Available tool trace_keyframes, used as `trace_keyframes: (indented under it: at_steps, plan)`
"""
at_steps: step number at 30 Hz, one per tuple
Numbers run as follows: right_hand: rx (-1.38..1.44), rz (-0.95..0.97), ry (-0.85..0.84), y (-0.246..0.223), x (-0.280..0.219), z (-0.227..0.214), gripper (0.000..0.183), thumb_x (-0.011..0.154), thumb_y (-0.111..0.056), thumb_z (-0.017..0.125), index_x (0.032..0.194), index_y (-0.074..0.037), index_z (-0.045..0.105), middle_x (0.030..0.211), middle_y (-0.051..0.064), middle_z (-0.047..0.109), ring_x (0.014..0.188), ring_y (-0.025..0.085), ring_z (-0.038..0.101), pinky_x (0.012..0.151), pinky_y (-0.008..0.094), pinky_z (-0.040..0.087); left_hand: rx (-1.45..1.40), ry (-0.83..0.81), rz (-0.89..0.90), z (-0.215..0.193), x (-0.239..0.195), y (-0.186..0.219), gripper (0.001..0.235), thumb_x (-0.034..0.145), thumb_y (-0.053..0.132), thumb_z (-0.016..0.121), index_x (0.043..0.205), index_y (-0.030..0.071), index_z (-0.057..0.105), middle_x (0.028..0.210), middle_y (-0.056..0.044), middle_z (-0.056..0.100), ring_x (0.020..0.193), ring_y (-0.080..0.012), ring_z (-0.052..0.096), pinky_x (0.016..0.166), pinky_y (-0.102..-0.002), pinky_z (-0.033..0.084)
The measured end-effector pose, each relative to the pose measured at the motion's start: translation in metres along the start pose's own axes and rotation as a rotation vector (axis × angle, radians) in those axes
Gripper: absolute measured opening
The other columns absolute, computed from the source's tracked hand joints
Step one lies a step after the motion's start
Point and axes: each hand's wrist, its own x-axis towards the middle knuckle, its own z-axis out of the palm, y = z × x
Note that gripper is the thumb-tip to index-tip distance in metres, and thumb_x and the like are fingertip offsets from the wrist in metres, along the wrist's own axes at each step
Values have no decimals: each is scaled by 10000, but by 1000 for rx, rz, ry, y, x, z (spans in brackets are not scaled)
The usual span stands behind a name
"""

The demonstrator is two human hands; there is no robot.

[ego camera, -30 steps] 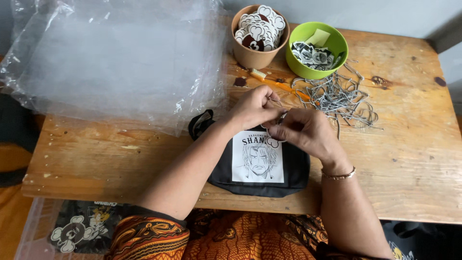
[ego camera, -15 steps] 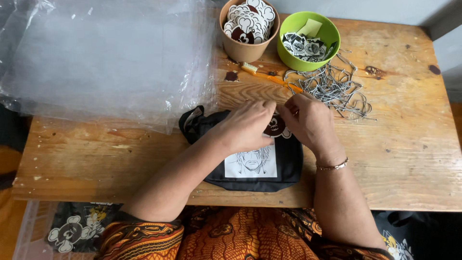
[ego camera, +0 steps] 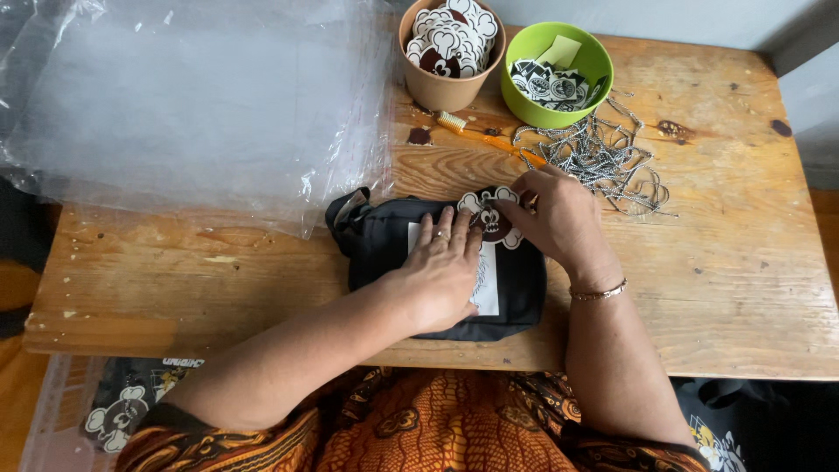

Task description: The person attaches a metal chain to a bear-shaped keychain charm and places it on a black pouch. They then pick up a small paper tag and place it on the pouch as well.

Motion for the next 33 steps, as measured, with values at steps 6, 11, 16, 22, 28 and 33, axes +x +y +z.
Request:
trace_keyframes:
  at_steps: [6,11,16,22,28,33]
  plan:
    - [82,-95,227,40,15,25,325,880,-352,805,1108,-127,754,958,57,669,962,300,698,806,451,571,34,298,100,33,19,-7,1009,896,511,690,1569,-71,214,1632,-348,183,1539,-482,123,1249,-576,55]
    - [-27,-240,488,22,6,16,322,891,-238,836,1140,-53,751,1009,107,604,1002,355,657,873,440,534,39,518,131,42,40,-9,954,847,520,745,1468,-94,360,1543,-364,349,1507,-500,230,1238,-595,101]
    - [-124,-302,519,9,4,37,261,877,-164,842,1081,-20,767,1062,170,676,1057,361,688,918,411,539,42,718,43,42,36,-17,1024,804,643,749,1394,-132,430,1550,-423,272,1508,-557,100,1213,-653,-51]
    - [-400,-392,476,-22,-18,47,226,828,-203,717,998,-67,775,1052,146,735,1038,341,738,876,397,583,-16,695,-5,54,49,-22,1163,729,663,725,1480,-149,363,1593,-393,237,1521,-522,109,1244,-607,-47]
    - [-301,-411,400,-10,-20,51,123,852,-257,697,788,-154,715,897,38,632,892,290,702,640,352,578,-51,781,38,62,57,-30,1108,751,657,633,1468,-152,389,1555,-440,253,1497,-566,158,1228,-657,-7]
    - [-241,-206,429,-23,-18,21,327,903,-335,769,1133,-108,720,1152,125,569,1068,366,594,735,428,541,-16,726,-5,55,52,-26,1185,776,797,584,1466,-147,392,1543,-431,296,1514,-537,159,1233,-621,-29]
